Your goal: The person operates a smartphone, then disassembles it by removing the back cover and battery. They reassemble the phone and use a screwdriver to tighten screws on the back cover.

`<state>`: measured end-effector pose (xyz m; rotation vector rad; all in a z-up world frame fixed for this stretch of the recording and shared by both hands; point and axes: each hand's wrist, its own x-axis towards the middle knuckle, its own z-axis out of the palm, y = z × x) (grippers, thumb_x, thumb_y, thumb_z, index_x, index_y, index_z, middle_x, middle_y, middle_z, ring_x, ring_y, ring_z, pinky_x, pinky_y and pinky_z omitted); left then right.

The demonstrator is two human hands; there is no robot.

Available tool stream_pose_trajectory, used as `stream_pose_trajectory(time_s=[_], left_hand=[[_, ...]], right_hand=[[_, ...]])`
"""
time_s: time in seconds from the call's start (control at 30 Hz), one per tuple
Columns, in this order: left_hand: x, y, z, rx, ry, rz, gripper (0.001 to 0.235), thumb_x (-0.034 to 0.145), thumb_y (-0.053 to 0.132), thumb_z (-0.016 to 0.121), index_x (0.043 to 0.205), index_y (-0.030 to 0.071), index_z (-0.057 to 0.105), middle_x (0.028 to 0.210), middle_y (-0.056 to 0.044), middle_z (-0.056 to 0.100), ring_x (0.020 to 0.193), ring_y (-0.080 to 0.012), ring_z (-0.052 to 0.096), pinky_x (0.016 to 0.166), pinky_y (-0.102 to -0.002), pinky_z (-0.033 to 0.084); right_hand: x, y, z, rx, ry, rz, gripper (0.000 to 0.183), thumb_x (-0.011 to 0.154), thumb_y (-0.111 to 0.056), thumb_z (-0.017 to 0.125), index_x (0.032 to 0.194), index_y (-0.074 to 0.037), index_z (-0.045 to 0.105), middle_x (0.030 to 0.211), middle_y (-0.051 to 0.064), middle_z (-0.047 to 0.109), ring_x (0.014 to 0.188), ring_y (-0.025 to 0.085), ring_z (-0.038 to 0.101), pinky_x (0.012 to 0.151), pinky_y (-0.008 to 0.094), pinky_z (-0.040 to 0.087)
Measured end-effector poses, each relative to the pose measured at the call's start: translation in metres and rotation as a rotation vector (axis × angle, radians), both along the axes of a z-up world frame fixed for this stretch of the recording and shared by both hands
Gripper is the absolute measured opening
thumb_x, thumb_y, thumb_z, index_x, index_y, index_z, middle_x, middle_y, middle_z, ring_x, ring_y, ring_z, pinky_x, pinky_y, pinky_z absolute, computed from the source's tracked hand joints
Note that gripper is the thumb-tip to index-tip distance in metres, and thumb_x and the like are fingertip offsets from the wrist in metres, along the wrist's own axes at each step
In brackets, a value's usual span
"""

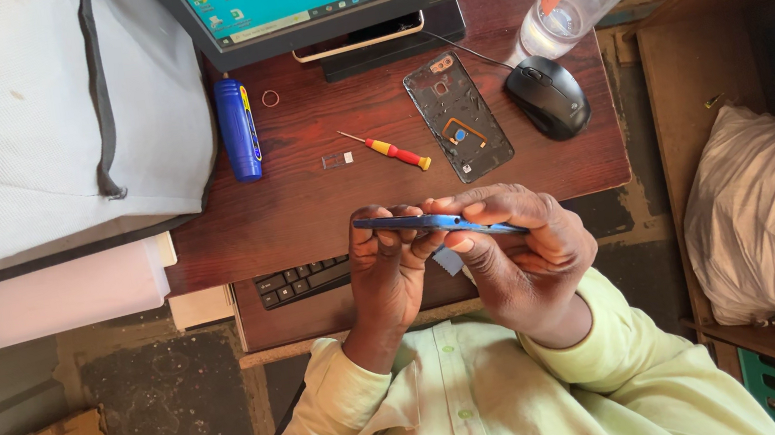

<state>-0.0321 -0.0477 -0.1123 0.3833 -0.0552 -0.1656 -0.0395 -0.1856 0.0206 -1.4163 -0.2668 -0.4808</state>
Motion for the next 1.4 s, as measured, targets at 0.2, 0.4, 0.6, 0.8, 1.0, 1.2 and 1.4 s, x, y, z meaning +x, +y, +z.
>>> stream_pose_trajectory(time_s=[0.2,0.4,0.6,0.8,1.0,1.2,1.4], left_hand=[[0.000,0.000,0.002,-0.034,0.001,-0.028,0.019,0.109,0.013,0.060,0.127,0.009,0.058,0.125,-0.015,0.067,0.118,-0.0277,0.068,0.102,-0.047,0.059],[0.001,-0.001,0.002,-0.053,0.018,-0.042,0.019,0.108,0.014,0.060,0.126,0.009,0.057,0.125,-0.015,0.067,0.123,-0.0297,0.067,0.102,-0.046,0.059],[0.001,0.001,-0.002,-0.062,0.005,-0.042,0.019,0.108,0.013,0.061,0.127,0.009,0.057,0.125,-0.016,0.066,0.123,-0.0295,0.066,0.102,-0.046,0.059],[0.001,0.003,-0.007,-0.073,0.011,-0.043,0.020,0.108,0.010,0.062,0.127,0.008,0.056,0.125,-0.016,0.066,0.127,-0.0318,0.064,0.103,-0.041,0.059],[0.000,0.003,-0.001,-0.050,-0.017,-0.049,0.025,0.106,0.012,0.064,0.129,0.009,0.055,0.128,-0.016,0.065,0.138,-0.0360,0.057,0.117,-0.046,0.051],[0.012,0.009,0.014,-0.002,-0.111,-0.026,0.050,0.105,0.011,0.067,0.150,0.016,0.047,0.159,-0.017,0.048,0.155,-0.0387,0.037,0.119,-0.054,0.046],[0.018,0.014,0.038,0.037,-0.048,-0.035,0.069,0.104,0.029,0.069,0.161,0.021,0.031,0.171,-0.020,0.028,0.160,-0.0401,0.025,0.121,-0.053,0.043]], right_hand=[[-0.006,0.007,-0.005,0.026,0.032,-0.048,0.041,0.093,-0.007,0.081,0.122,0.001,0.054,0.114,0.020,0.074,0.110,0.025,0.074,0.098,0.036,0.062],[-0.006,0.009,-0.008,0.089,0.014,-0.018,0.045,0.093,-0.004,0.082,0.121,-0.003,0.046,0.109,0.022,0.073,0.110,0.025,0.074,0.096,0.034,0.063],[-0.005,0.010,-0.009,0.150,0.011,0.021,0.047,0.093,-0.006,0.082,0.115,-0.005,0.040,0.114,0.025,0.073,0.110,0.026,0.074,0.098,0.036,0.062],[-0.005,0.009,-0.009,0.059,-0.027,0.022,0.045,0.093,-0.007,0.081,0.111,-0.005,0.040,0.109,0.026,0.073,0.106,0.025,0.075,0.098,0.035,0.061],[-0.006,0.010,-0.010,0.097,-0.037,0.049,0.044,0.090,-0.006,0.082,0.108,-0.004,0.042,0.112,0.026,0.072,0.105,0.026,0.075,0.094,0.036,0.062],[-0.001,0.009,-0.017,0.096,-0.184,0.178,0.043,0.088,-0.006,0.084,0.105,-0.007,0.045,0.109,0.024,0.073,0.106,0.032,0.074,0.098,0.045,0.060],[0.003,0.002,-0.021,-0.092,-0.307,0.211,0.048,0.080,-0.014,0.087,0.104,-0.009,0.046,0.102,0.018,0.075,0.105,0.031,0.078,0.098,0.049,0.061]])
